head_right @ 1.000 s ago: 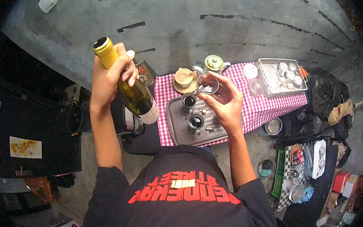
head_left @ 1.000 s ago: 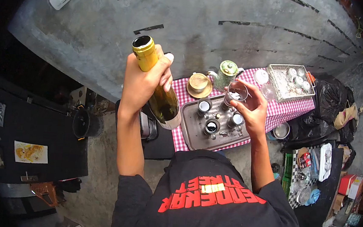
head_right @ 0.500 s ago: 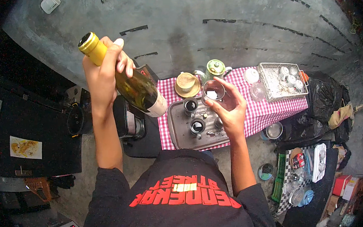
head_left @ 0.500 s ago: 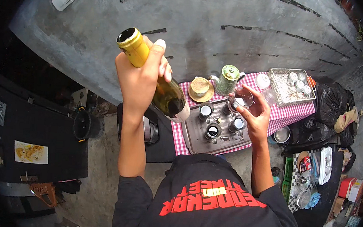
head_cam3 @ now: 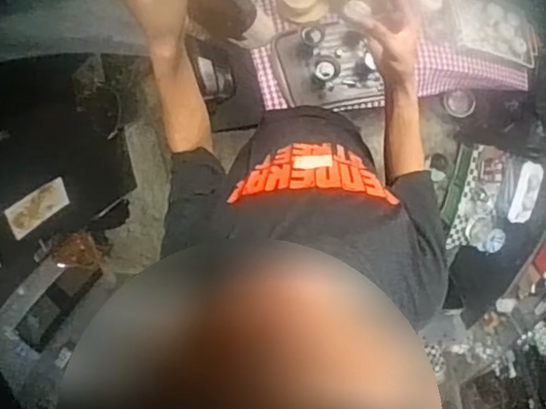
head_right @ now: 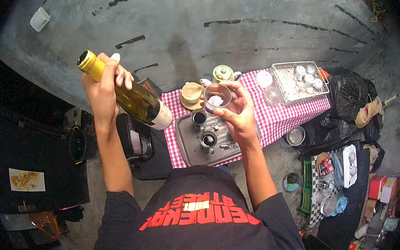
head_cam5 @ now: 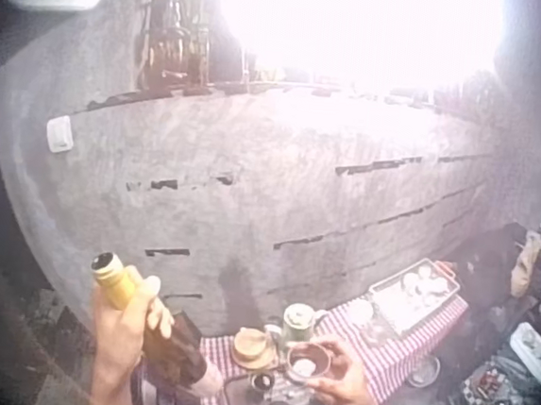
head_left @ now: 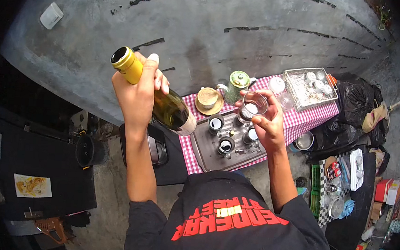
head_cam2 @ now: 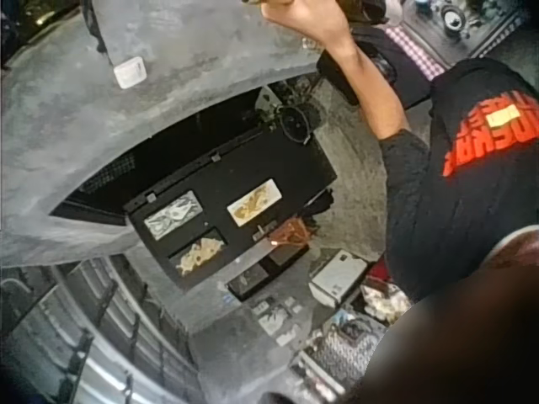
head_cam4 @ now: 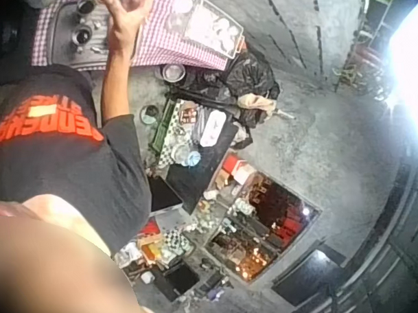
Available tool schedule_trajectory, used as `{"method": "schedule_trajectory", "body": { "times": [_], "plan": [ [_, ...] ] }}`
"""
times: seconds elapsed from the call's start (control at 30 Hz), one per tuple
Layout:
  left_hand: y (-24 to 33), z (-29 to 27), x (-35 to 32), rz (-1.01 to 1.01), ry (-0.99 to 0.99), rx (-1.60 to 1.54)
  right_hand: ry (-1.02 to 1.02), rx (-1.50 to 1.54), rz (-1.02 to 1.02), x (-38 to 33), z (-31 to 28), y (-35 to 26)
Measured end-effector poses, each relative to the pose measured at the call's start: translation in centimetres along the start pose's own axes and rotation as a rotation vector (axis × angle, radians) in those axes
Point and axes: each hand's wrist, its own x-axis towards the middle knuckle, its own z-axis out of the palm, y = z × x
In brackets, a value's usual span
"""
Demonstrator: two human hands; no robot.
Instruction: The recorder pours liquid from a bottle into several small glasses arranged on a tray.
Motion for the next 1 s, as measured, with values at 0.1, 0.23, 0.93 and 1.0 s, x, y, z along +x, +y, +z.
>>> {"method": "schedule_trajectory", "body": {
  "times": [0.1,0.23,0.93,1.0],
  "plan": [
    [-1.8,-0.7,-0.5,-0.005,0.017,0.009,0.009,0.049,0.032,-0.5,0.3,-0.3],
    [-5.0,-2.2,-1.4,-0.035,0.069,0.038,-0.001,0.143,0.069,-1.0,-0.2,0.3],
    [-20.4,-8.7,-8.6,-0.188,0.282,0.243,0.355,-0.386,0.234,-11.0,-9.9,10.6],
    [-21.0,-9.0,-9.2,-0.192,0.283,0.253,0.384,-0.34,0.283,-11.9,-10.5,11.7]
  ]
}}
